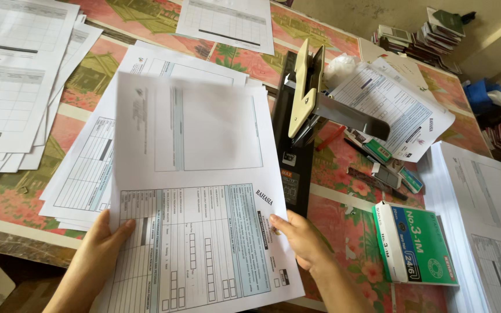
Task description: The person staples several sheets of paper together using a large heavy-duty stapler on a table. The person aligns the sheets, positions them under the stapler head, and presses down on the lever multiple times for different sets of papers.
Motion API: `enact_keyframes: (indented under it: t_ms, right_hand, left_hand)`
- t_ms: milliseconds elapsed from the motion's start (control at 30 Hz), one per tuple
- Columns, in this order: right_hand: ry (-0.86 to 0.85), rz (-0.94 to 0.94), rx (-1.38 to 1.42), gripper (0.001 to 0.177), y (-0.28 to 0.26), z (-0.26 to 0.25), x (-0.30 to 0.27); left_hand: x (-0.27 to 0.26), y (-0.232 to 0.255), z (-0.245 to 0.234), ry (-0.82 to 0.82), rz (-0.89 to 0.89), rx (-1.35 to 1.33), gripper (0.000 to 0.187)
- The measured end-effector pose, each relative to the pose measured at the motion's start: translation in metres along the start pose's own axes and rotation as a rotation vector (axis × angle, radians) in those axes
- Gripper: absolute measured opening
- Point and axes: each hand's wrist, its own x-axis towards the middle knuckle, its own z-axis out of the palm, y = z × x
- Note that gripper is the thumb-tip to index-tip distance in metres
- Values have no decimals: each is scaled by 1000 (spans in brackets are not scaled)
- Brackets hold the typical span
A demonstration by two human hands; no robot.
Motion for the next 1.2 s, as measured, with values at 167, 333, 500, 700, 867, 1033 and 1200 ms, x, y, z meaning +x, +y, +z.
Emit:
enact_keyframes:
  t_ms: [167, 333, 500, 700, 867, 1033, 1200]
  right_hand:
    - [-29, 33, 167, 27, 22, -54, 14]
    - [270, -36, -14, 39, 16, -106, 15]
    - [643, -278, -407, 61, 39, -151, 37]
    - [537, -123, -421, 55, 12, -127, 18]
    - [590, -236, -407, 49, 31, -143, 28]
    - [620, -418, -356, 49, 43, -173, 49]
    - [717, -266, -635, 56, 15, -179, 33]
  left_hand:
    - [35, -4, 34, -72, 48, 218, 25]
    - [71, -1, 111, -169, 127, 395, 27]
    - [59, 6, 165, -287, 180, 424, 51]
    - [56, 7, 170, -306, 199, 471, 54]
    - [67, 4, 174, -280, 216, 485, 42]
    - [83, 10, 188, -272, 264, 531, 39]
    - [76, 25, 196, -296, 184, 417, 17]
